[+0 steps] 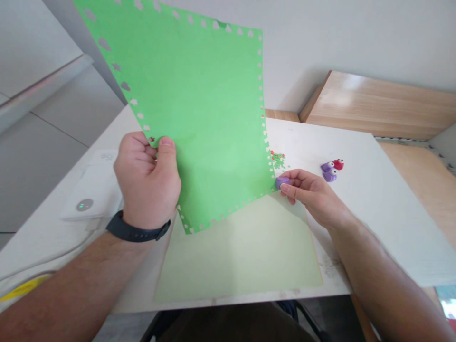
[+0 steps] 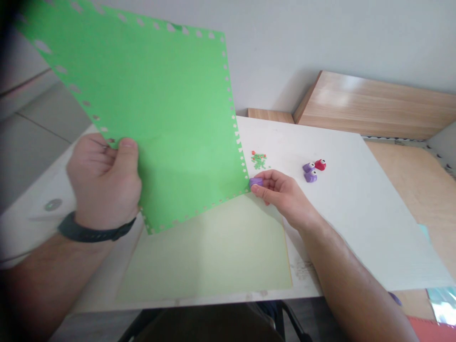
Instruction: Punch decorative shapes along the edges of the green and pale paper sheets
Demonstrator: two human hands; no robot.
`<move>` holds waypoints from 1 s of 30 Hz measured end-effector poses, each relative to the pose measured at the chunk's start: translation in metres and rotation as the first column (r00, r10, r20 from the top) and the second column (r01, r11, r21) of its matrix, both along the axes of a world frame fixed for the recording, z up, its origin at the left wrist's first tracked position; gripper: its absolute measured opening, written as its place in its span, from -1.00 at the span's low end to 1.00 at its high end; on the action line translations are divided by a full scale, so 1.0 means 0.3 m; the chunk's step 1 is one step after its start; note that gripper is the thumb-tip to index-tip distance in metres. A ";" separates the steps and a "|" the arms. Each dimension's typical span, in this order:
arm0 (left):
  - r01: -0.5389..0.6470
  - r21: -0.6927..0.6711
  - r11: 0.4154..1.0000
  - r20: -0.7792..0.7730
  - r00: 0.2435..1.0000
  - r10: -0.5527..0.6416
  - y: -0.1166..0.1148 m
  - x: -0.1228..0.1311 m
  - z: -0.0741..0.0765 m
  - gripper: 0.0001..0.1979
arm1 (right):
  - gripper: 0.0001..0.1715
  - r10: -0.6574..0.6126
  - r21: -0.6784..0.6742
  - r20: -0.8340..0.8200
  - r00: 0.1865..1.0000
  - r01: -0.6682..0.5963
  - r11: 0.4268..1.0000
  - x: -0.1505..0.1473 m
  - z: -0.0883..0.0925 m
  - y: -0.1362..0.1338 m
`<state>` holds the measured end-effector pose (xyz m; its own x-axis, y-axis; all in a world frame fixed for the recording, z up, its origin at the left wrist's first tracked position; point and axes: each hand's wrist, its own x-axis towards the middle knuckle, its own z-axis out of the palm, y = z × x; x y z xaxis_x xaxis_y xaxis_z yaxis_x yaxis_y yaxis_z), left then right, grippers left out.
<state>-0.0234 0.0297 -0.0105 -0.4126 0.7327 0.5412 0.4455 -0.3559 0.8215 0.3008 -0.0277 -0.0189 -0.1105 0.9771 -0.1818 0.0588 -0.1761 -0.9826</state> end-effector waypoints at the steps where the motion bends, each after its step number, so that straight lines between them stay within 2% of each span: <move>1: -0.003 -0.003 1.000 0.000 1.000 0.003 -0.001 0.000 0.000 -0.90 | -0.59 0.001 -0.001 -0.001 1.000 -0.001 1.000 0.000 0.000 0.000; 14: 0.058 0.026 0.998 0.040 0.997 -0.059 0.003 -0.004 -0.015 -0.86 | -0.58 0.004 -0.033 -0.041 0.999 -0.005 0.999 -0.017 0.010 -0.002; 24: 0.064 0.003 0.998 0.054 0.997 -0.064 0.002 0.003 -0.009 -0.83 | -0.54 0.034 -0.040 -0.024 0.999 -0.035 0.999 -0.018 0.011 -0.006; 30: 0.070 0.012 0.997 0.074 0.995 -0.071 -0.001 0.010 -0.001 -0.85 | -0.59 0.036 -0.052 -0.057 0.998 -0.039 0.998 -0.024 0.018 -0.008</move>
